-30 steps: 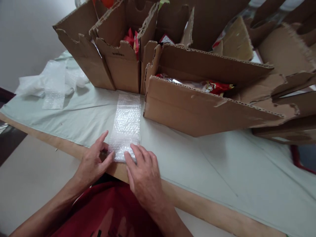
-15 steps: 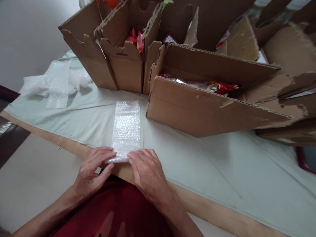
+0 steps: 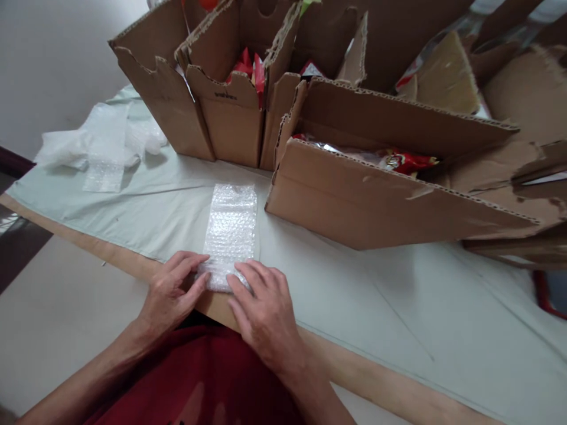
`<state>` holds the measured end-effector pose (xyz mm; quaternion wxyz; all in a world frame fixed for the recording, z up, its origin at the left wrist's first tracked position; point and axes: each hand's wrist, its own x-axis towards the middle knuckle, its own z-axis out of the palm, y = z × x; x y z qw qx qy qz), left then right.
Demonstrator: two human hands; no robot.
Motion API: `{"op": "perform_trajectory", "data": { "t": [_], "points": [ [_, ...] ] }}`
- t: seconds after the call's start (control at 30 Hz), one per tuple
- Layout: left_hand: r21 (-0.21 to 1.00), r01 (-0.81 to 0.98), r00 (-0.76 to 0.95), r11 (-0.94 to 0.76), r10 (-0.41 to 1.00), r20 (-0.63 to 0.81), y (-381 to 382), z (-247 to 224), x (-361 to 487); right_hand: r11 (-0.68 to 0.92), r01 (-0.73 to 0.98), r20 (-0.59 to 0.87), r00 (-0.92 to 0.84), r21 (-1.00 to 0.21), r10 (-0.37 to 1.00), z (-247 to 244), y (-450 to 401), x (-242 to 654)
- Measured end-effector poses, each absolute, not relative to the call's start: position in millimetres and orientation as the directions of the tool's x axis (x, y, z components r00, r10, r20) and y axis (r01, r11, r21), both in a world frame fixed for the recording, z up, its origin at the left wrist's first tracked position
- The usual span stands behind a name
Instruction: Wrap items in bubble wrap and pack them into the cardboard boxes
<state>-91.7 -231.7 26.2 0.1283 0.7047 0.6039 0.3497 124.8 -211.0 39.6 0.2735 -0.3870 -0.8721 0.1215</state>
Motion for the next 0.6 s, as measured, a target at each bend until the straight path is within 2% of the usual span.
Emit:
{"op": "perform_trajectory", "data": {
  "t": [0.1, 0.2, 0.3, 0.33, 0.5, 0.6],
  "points": [
    [0.628, 0.723, 0.047, -0.286, 0.928, 0.369, -237, 31, -93, 0.665, 0.59, 0.354, -0.565, -0.457, 0.745, 38, -206, 123],
    [0.652, 0.656, 0.156, -0.381, 0.913, 0.377, -243, 38, -97, 0.607, 0.549, 0.283, -0.563, -0.575, 0.777, 43, -201, 124],
    [0.677, 0.633, 0.174, -0.375, 0.921, 0.347, -241, 39, -99, 0.529, 0.556, 0.191, -0.552, -0.641, 0.812, 47, -201, 126],
    [0.681, 0.641, 0.164, -0.354, 0.93, 0.33, -238, 39, -100, 0.523, 0.577, 0.2, -0.529, -0.627, 0.825, 47, -201, 126],
    [0.611, 0.737, 0.102, -0.289, 0.941, 0.321, -218, 31, -98, 0.577, 0.67, 0.42, -0.406, -0.466, 0.811, 41, -205, 128],
    [0.587, 0.763, 0.067, -0.271, 0.936, 0.346, -213, 28, -97, 0.628, 0.662, 0.391, -0.495, -0.409, 0.776, 36, -203, 127]
  ]
}}
